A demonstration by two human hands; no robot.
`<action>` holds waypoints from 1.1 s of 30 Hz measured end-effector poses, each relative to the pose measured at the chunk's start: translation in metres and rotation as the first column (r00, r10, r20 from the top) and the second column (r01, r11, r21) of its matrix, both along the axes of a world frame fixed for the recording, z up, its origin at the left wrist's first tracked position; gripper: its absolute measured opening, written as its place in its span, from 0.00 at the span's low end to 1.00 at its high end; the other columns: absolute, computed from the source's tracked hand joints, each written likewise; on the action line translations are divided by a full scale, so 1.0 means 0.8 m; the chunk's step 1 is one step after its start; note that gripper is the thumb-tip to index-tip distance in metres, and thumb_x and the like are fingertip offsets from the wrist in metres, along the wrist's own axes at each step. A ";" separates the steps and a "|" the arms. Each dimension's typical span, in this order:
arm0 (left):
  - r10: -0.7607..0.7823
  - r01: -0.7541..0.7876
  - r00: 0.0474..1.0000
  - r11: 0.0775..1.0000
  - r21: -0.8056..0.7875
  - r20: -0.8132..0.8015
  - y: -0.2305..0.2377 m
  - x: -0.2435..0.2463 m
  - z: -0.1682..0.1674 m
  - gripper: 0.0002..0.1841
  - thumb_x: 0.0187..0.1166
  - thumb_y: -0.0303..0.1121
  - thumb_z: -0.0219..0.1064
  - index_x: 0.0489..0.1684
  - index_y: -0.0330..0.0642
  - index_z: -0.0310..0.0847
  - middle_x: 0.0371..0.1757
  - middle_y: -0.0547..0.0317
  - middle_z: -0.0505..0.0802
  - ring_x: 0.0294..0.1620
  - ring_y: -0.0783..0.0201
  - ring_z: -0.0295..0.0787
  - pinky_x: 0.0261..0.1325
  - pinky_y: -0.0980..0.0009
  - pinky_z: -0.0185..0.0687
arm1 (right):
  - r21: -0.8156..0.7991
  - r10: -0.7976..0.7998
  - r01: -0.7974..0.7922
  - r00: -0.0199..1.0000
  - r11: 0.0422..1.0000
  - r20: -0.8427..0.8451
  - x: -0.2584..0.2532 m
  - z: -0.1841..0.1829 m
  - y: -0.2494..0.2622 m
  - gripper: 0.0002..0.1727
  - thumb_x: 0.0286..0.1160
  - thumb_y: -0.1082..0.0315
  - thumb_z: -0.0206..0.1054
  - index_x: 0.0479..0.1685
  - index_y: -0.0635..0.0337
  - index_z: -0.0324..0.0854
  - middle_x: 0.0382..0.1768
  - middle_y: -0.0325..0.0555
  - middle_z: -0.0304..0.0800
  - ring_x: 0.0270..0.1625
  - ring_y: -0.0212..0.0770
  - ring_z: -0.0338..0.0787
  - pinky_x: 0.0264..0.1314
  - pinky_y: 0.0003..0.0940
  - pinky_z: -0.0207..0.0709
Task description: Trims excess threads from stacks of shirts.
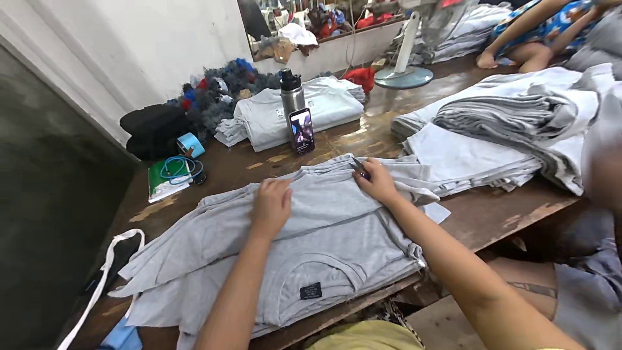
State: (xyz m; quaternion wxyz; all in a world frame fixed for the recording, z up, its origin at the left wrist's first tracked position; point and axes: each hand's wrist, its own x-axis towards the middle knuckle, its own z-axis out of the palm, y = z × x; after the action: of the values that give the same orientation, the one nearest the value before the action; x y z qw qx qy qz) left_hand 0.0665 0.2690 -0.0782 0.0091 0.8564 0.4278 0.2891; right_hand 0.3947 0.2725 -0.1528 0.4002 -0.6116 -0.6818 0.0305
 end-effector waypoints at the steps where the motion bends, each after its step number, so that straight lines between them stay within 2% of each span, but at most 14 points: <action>1: 0.009 -0.008 1.000 0.998 -0.068 0.010 0.011 0.021 0.000 0.20 0.89 0.36 0.58 0.74 0.42 0.82 0.68 0.48 0.90 0.78 0.41 0.77 0.75 0.37 0.68 | 0.000 0.004 -0.004 1.000 1.000 -0.002 0.002 0.000 0.002 0.15 0.77 0.62 0.67 0.29 0.67 0.78 0.40 0.62 0.82 0.44 0.62 0.85 0.44 0.63 0.76; 3: 0.069 -0.050 0.995 0.973 -0.227 0.078 0.032 0.048 -0.006 0.24 0.88 0.38 0.61 0.82 0.42 0.75 0.67 0.48 0.91 0.75 0.43 0.80 0.76 0.38 0.70 | -0.002 0.004 -0.004 1.000 1.000 -0.017 0.003 -0.002 0.001 0.16 0.78 0.62 0.67 0.29 0.67 0.78 0.41 0.62 0.82 0.44 0.61 0.85 0.44 0.62 0.77; 6: 0.197 -0.055 0.930 0.909 -0.413 0.310 0.044 0.055 -0.017 0.24 0.85 0.34 0.67 0.78 0.37 0.74 0.54 0.45 0.95 0.56 0.50 0.94 0.65 0.48 0.84 | 0.000 -0.003 0.003 0.999 1.000 -0.045 0.004 -0.003 -0.002 0.15 0.78 0.62 0.67 0.30 0.68 0.79 0.41 0.62 0.83 0.44 0.61 0.85 0.46 0.62 0.77; 10: 0.371 -0.053 0.703 0.878 -0.475 0.607 0.042 0.026 -0.034 0.23 0.80 0.32 0.72 0.70 0.30 0.77 0.50 0.44 0.95 0.48 0.59 0.94 0.60 0.59 0.87 | 0.009 0.009 -0.009 0.999 1.000 -0.047 0.005 -0.005 -0.001 0.15 0.77 0.63 0.67 0.30 0.68 0.79 0.39 0.61 0.83 0.42 0.60 0.85 0.43 0.61 0.76; 14: 0.305 0.098 0.545 0.902 -0.420 0.781 -0.007 0.016 0.001 0.19 0.75 0.26 0.75 0.62 0.31 0.78 0.41 0.58 0.94 0.37 0.73 0.91 0.48 0.72 0.87 | 0.037 0.035 -0.032 0.995 0.999 -0.097 0.005 -0.005 -0.003 0.15 0.78 0.62 0.65 0.35 0.68 0.82 0.42 0.62 0.85 0.44 0.61 0.86 0.45 0.64 0.76; 16: 0.197 0.222 0.575 0.897 -0.383 0.794 -0.054 0.007 0.018 0.19 0.71 0.21 0.76 0.59 0.33 0.79 0.36 0.64 0.95 0.35 0.73 0.93 0.47 0.71 0.91 | 0.040 0.044 -0.040 0.994 0.998 -0.101 0.005 -0.005 -0.005 0.16 0.80 0.61 0.65 0.33 0.68 0.81 0.41 0.62 0.84 0.43 0.60 0.85 0.44 0.63 0.75; 18: -0.005 0.439 0.670 0.809 -0.391 0.742 -0.104 -0.015 0.027 0.21 0.64 0.25 0.80 0.55 0.39 0.79 0.32 0.72 0.95 0.33 0.76 0.93 0.45 0.73 0.91 | 0.048 0.055 -0.050 0.993 0.998 -0.108 0.009 -0.007 0.001 0.17 0.80 0.60 0.64 0.33 0.69 0.81 0.40 0.62 0.84 0.43 0.60 0.85 0.45 0.62 0.75; 20: -0.289 0.613 0.757 0.626 -0.483 0.586 -0.142 -0.039 0.024 0.32 0.58 0.51 0.85 0.59 0.41 0.85 0.36 0.72 0.97 0.38 0.78 0.92 0.49 0.76 0.88 | 0.034 0.067 -0.063 0.990 0.997 -0.123 0.013 -0.009 0.005 0.18 0.80 0.59 0.64 0.34 0.69 0.80 0.39 0.61 0.84 0.43 0.59 0.85 0.47 0.61 0.75; 21: -0.369 0.581 0.810 0.613 -0.536 0.456 -0.158 -0.045 0.022 0.38 0.56 0.61 0.82 0.62 0.42 0.87 0.41 0.69 0.97 0.42 0.76 0.91 0.51 0.73 0.86 | 0.033 0.074 -0.070 0.989 0.997 -0.131 0.013 -0.011 0.005 0.18 0.80 0.59 0.64 0.33 0.69 0.80 0.38 0.60 0.83 0.42 0.58 0.84 0.47 0.60 0.75; 22: -0.376 0.495 0.869 0.660 -0.566 0.321 -0.172 -0.045 0.017 0.39 0.56 0.62 0.80 0.63 0.41 0.87 0.45 0.64 0.96 0.46 0.71 0.91 0.53 0.67 0.85 | 0.038 0.080 -0.076 0.987 0.996 -0.140 0.014 -0.011 0.005 0.18 0.80 0.59 0.64 0.33 0.69 0.79 0.37 0.59 0.81 0.41 0.56 0.83 0.46 0.58 0.74; 25: -0.162 0.167 0.985 0.841 -0.514 0.054 -0.213 -0.021 -0.023 0.39 0.60 0.58 0.82 0.72 0.46 0.84 0.53 0.59 0.96 0.56 0.57 0.92 0.61 0.50 0.87 | 0.033 0.086 -0.082 0.983 0.996 -0.164 0.016 -0.011 0.003 0.17 0.80 0.60 0.63 0.32 0.69 0.78 0.35 0.58 0.80 0.39 0.55 0.82 0.44 0.55 0.73; 29: -0.222 0.213 0.975 0.953 -0.216 -0.018 -0.259 0.031 -0.087 0.40 0.65 0.65 0.72 0.79 0.54 0.80 0.64 0.59 0.94 0.72 0.49 0.85 0.71 0.36 0.74 | 0.083 0.089 -0.075 0.980 0.994 -0.181 0.014 -0.002 -0.009 0.15 0.80 0.62 0.62 0.36 0.69 0.78 0.35 0.57 0.80 0.39 0.52 0.82 0.45 0.50 0.75; 31: -0.280 0.287 0.958 0.943 -0.170 0.065 -0.265 0.043 -0.100 0.39 0.70 0.60 0.71 0.81 0.51 0.78 0.61 0.58 0.95 0.71 0.49 0.86 0.74 0.37 0.70 | 0.171 0.088 -0.058 0.981 0.984 -0.174 0.015 0.023 -0.029 0.15 0.81 0.63 0.61 0.39 0.70 0.78 0.36 0.57 0.81 0.39 0.48 0.82 0.44 0.45 0.77; 33: -0.247 0.335 0.908 0.914 -0.231 0.340 -0.261 0.047 -0.099 0.34 0.72 0.42 0.74 0.80 0.38 0.75 0.59 0.51 0.95 0.64 0.58 0.89 0.73 0.52 0.76 | 0.269 0.092 -0.034 0.975 0.962 -0.204 0.011 0.058 -0.071 0.16 0.85 0.61 0.59 0.43 0.71 0.78 0.39 0.55 0.82 0.37 0.40 0.81 0.40 0.37 0.77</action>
State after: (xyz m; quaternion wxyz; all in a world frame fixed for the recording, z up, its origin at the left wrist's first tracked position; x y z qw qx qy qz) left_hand 0.1038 0.0598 -0.1576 0.2410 0.8459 0.3245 0.3481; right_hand 0.4034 0.2158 -0.1066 0.5480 -0.5238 -0.6519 0.0179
